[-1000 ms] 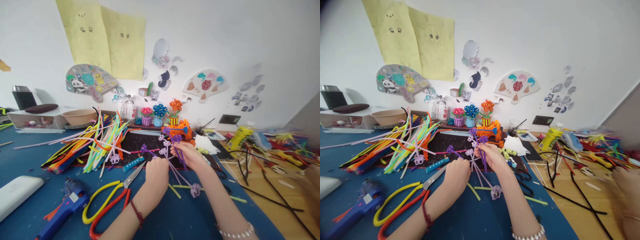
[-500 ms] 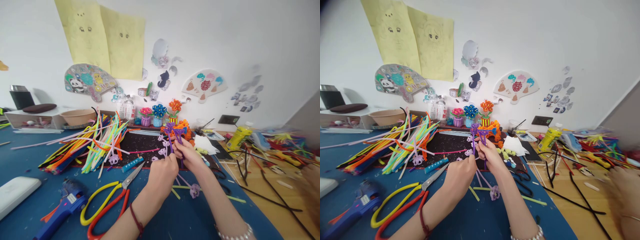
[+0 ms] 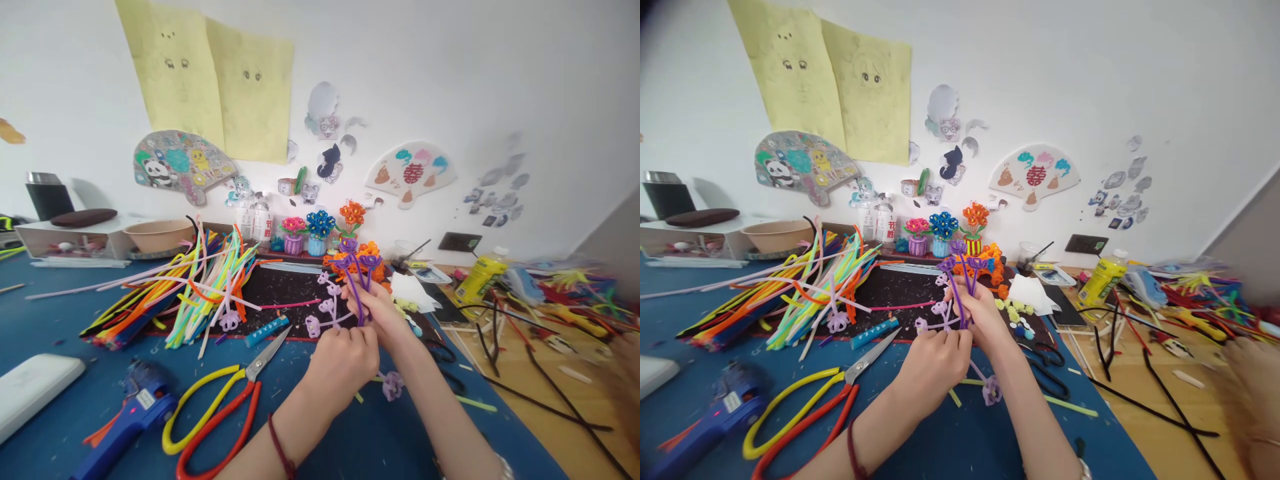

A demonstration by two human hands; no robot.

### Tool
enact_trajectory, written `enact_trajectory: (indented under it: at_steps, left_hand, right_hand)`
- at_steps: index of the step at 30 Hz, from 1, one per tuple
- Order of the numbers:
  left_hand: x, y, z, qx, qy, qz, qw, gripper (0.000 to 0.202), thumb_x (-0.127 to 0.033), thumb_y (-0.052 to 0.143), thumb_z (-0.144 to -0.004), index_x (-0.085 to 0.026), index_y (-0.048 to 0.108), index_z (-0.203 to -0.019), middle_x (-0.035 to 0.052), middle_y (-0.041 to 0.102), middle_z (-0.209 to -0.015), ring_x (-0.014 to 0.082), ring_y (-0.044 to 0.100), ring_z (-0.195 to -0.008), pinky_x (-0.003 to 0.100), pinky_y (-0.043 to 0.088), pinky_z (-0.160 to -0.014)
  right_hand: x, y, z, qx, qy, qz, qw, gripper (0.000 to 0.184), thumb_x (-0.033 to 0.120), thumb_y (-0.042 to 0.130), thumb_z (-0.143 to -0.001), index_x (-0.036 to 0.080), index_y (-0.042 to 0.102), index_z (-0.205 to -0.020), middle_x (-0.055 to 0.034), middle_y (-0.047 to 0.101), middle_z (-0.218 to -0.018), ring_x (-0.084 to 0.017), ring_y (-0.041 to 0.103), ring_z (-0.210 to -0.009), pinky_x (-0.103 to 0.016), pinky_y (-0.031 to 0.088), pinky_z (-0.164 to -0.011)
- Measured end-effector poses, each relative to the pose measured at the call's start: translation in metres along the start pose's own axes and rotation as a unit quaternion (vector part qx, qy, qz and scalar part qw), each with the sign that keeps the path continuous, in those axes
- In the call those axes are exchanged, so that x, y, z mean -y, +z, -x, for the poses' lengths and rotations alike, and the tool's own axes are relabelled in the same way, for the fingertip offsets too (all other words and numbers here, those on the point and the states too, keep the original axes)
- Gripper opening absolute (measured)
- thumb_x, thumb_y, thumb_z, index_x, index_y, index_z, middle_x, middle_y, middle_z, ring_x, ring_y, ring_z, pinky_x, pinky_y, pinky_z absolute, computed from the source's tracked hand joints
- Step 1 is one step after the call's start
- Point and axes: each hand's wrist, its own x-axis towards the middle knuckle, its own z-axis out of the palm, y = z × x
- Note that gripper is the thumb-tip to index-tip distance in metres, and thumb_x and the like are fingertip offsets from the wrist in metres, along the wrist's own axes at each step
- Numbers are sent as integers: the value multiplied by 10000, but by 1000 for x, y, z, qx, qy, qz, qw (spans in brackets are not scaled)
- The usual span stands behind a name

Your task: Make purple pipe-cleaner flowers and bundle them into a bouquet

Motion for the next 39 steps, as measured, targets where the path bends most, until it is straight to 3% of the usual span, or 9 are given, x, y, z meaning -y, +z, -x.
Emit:
enact_trajectory:
  at_steps: [4,7,16,20,27,32,39]
  left_hand:
    - [0,1,0,-13,-6,-3,1000,158,-12,454,-797,-127,527,-716,34,582,-540,197,601,-458,291,497,-423]
    - [1,0,-1,-10,-15,-2,1000,157,-12,456,-802,-126,530,-724,40,595,-554,202,606,-465,298,501,-425]
    - [5,-7,0,40,-56,16,998,200,-14,407,-840,-122,554,-759,74,648,-645,225,660,-573,322,535,-514]
    - [9,-9,-3,77,-105,29,991,180,-49,424,-850,-133,576,-802,70,662,-677,228,675,-604,313,530,-540]
    - [50,-14,-6,130,-261,25,956,261,-167,369,-907,-157,612,-812,101,679,-712,271,688,-657,313,484,-521]
    - [58,-11,-2,179,-223,60,956,203,-187,447,-876,-213,644,-835,60,691,-735,233,686,-702,280,474,-570]
    - [37,4,-3,223,-170,50,958,193,-11,500,-809,-104,612,-936,125,679,-741,245,698,-731,306,504,-628]
  right_hand:
    - [4,1,2,-7,6,0,1000,323,447,767,-685,162,631,-753,9,613,-601,-32,321,-395,-198,244,-382]
    - [5,2,3,-6,11,8,1000,349,464,765,-685,154,659,-804,13,604,-588,-35,338,-406,-193,259,-391]
    - [7,1,7,40,2,49,998,304,413,786,-683,149,686,-796,30,549,-567,-50,365,-463,-197,304,-448]
    - [6,1,7,53,11,82,995,301,428,753,-718,147,684,-799,30,529,-568,-64,388,-486,-212,297,-471]
    - [14,-8,1,-56,-67,60,994,268,445,726,-743,198,635,-794,18,519,-638,-113,443,-605,-237,338,-538]
    - [14,-5,2,-45,-115,106,987,267,480,675,-785,217,630,-784,-4,550,-721,-142,481,-709,-260,391,-637]
    - [8,-6,2,-57,-108,223,967,339,537,612,-801,202,643,-769,-13,552,-681,-139,457,-623,-232,257,-449]
